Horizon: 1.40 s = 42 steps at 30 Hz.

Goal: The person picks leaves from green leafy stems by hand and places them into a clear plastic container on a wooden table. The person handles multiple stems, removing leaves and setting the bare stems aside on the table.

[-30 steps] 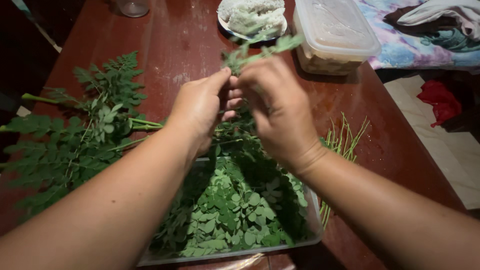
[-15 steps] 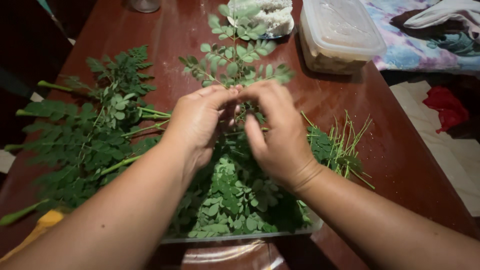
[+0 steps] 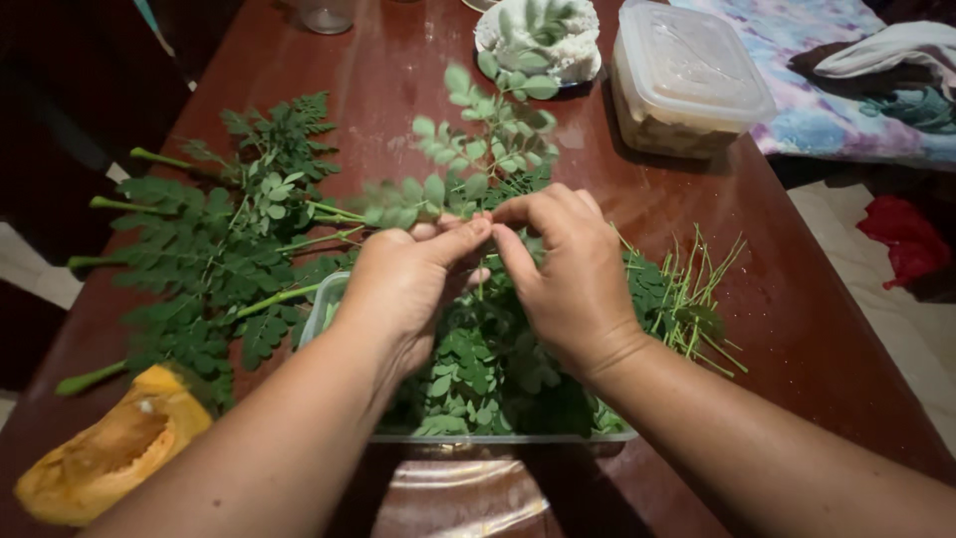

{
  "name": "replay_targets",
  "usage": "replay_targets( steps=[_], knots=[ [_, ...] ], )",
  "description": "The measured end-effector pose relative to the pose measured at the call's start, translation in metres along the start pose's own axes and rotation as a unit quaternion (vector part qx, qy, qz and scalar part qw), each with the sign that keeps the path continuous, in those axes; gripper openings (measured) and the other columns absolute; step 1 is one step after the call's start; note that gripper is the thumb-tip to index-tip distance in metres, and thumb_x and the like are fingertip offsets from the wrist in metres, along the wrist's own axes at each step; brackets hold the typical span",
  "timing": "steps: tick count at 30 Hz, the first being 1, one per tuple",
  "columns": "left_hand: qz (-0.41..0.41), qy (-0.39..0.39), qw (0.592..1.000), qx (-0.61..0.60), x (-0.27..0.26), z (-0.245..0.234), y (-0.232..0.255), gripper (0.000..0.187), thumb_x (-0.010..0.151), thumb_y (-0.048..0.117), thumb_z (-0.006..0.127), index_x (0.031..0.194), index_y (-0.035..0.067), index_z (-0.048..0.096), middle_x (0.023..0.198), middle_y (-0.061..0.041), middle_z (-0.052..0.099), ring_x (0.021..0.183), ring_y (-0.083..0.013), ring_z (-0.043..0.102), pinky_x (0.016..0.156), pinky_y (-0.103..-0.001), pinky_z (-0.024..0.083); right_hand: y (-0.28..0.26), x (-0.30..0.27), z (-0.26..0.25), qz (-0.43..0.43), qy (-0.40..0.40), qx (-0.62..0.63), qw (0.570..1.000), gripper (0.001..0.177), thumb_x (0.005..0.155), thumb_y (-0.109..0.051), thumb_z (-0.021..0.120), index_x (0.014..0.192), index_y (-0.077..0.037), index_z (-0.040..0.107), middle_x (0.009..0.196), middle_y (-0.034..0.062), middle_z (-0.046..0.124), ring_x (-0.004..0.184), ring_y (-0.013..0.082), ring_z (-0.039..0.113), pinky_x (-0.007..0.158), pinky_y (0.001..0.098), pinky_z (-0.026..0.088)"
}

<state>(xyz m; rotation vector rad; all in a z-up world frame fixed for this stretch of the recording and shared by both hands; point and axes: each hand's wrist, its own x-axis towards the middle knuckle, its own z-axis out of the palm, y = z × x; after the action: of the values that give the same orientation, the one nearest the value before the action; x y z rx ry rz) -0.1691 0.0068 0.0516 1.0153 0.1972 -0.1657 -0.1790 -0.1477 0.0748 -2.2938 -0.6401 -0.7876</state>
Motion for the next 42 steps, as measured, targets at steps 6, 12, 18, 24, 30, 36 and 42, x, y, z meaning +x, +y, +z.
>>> replay_targets(
  steps=[6, 12, 18, 24, 30, 36, 42],
  knots=[
    [-0.044, 0.045, 0.997, -0.046, -0.012, -0.003, -0.003, 0.010, 0.084, 0.012, 0.076, 0.092, 0.007, 0.074, 0.088, -0.002, 0.075, 0.079, -0.0141, 0.070, 0.075, -0.030, 0.059, -0.010, -0.006, 0.001, 0.023, -0.014, 0.016, 1.000, 0.007, 0.088, -0.010, 0.073, 0.094, -0.006, 0.073, 0.093, 0.0095, 0.070, 0.091, 0.0301, 0.064, 0.081, 0.0403, 0.051],
    [-0.045, 0.052, 0.997, -0.025, -0.024, -0.014, -0.003, 0.014, 0.085, 0.012, 0.077, 0.093, 0.000, 0.075, 0.087, -0.006, 0.075, 0.077, -0.0159, 0.070, 0.073, -0.033, 0.060, -0.012, -0.010, 0.006, 0.077, -0.067, 0.070, 0.992, 0.011, 0.089, -0.012, 0.072, 0.096, -0.004, 0.076, 0.096, 0.0104, 0.075, 0.097, 0.0272, 0.066, 0.084, 0.0373, 0.051],
    [-0.069, 0.047, 0.997, -0.006, -0.029, -0.023, -0.006, 0.013, 0.087, 0.012, 0.075, 0.092, 0.001, 0.075, 0.086, -0.006, 0.074, 0.078, -0.0154, 0.070, 0.073, -0.032, 0.060, -0.007, -0.012, 0.018, 0.219, -0.150, 0.194, 0.944, 0.018, 0.091, -0.017, 0.068, 0.097, 0.000, 0.069, 0.084, 0.0056, 0.074, 0.078, 0.0113, 0.068, 0.071, 0.0287, 0.056],
    [-0.070, 0.067, 0.995, 0.009, -0.032, -0.023, -0.015, 0.010, 0.086, 0.009, 0.075, 0.091, 0.000, 0.075, 0.086, -0.006, 0.075, 0.077, -0.0148, 0.070, 0.070, -0.030, 0.061, -0.008, -0.020, 0.024, 0.257, -0.195, 0.117, 0.939, 0.019, 0.098, -0.019, 0.059, 0.094, -0.002, 0.065, 0.078, 0.0136, 0.070, 0.072, 0.0199, 0.065, 0.068, 0.0363, 0.053],
    [-0.064, 0.086, 0.994, 0.019, -0.029, -0.022, -0.015, 0.006, 0.089, 0.011, 0.074, 0.090, 0.005, 0.073, 0.085, -0.005, 0.074, 0.074, -0.0134, 0.068, 0.067, -0.028, 0.058, -0.008, -0.030, 0.029, 0.212, -0.197, 0.120, 0.950, 0.017, 0.100, -0.018, 0.055, 0.097, -0.003, 0.060, 0.080, 0.0151, 0.068, 0.071, 0.0251, 0.064, 0.068, 0.0397, 0.052],
    [-0.025, 0.057, 0.996, 0.060, -0.025, -0.021, -0.006, 0.010, 0.089, 0.012, 0.072, 0.092, 0.003, 0.070, 0.083, -0.004, 0.073, 0.076, -0.0137, 0.072, 0.066, -0.027, 0.059, -0.012, -0.028, 0.026, 0.157, -0.097, 0.108, 0.977, 0.009, 0.100, -0.010, 0.056, 0.103, -0.002, 0.055, 0.089, 0.0174, 0.067, 0.079, 0.0265, 0.065, 0.073, 0.0393, 0.053],
    [0.001, 0.017, 0.993, 0.113, -0.024, -0.020, 0.002, 0.009, 0.088, 0.011, 0.073, 0.092, 0.003, 0.071, 0.082, -0.005, 0.073, 0.071, -0.0137, 0.071, 0.063, -0.027, 0.058, -0.022, -0.017, 0.003, 0.037, -0.031, 0.134, 0.990, 0.018, 0.096, 0.000, 0.060, 0.112, -0.005, 0.066, 0.102, 0.0116, 0.070, 0.090, 0.0235, 0.072, 0.078, 0.0325, 0.056]
  ],
)
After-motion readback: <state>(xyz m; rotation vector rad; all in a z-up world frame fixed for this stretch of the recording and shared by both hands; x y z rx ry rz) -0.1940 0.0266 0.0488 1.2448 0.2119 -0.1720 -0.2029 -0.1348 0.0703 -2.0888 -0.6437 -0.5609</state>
